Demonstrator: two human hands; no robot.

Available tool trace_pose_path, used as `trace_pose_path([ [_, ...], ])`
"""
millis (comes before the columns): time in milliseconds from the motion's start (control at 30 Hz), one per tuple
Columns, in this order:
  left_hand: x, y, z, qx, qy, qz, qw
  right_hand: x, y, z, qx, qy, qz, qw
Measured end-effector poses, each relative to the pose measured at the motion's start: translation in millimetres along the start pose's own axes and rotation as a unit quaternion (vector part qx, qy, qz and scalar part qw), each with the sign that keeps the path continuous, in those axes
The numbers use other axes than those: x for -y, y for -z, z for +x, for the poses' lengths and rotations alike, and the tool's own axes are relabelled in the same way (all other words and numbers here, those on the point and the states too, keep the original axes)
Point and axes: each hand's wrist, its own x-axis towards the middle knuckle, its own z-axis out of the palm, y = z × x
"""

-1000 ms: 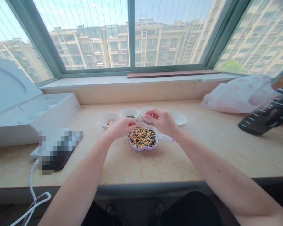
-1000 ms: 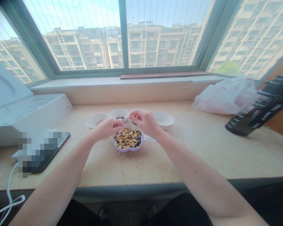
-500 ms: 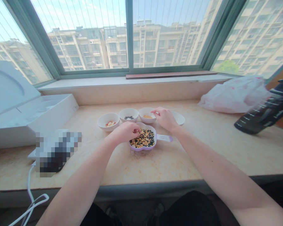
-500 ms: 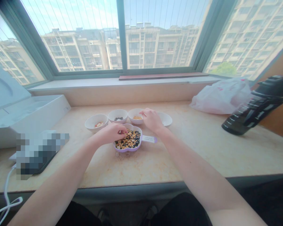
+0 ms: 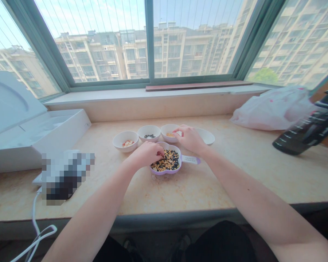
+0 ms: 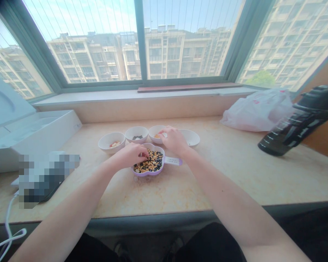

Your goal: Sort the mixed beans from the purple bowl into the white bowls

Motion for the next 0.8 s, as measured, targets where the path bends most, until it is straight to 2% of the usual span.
trace_pose_path([
  [300, 1, -0.8, 1, 0.003, -0.005, 0.014, 1.0, 6, 1, -2, 0.007, 0.008, 0.029, 1.0],
  [400, 1, 0.7, 0, -0.024, 0.006, -0.025, 0.999, 8, 2, -3, 0.009, 0.009, 0.034, 0.999],
  [567, 2, 8.3, -4, -0.094, 0.069, -0.144, 0.983, 10, 3, -4, 0.012, 0.025, 0.037, 0.999],
  [667, 3, 11.5, -2, -0.127, 0.078, -0.269, 0.951, 10, 2, -5, 0.017, 0.029, 0.047, 0.998],
  [733, 2, 12.6, 0, -0.14, 0.062, -0.391, 0.908, 11, 2, -6, 0.022, 0.026, 0.056, 0.998],
  [800, 1, 14.2, 1, -0.143, 0.05, -0.501, 0.852, 13, 1, -7, 0.028, 0.021, 0.066, 0.997],
])
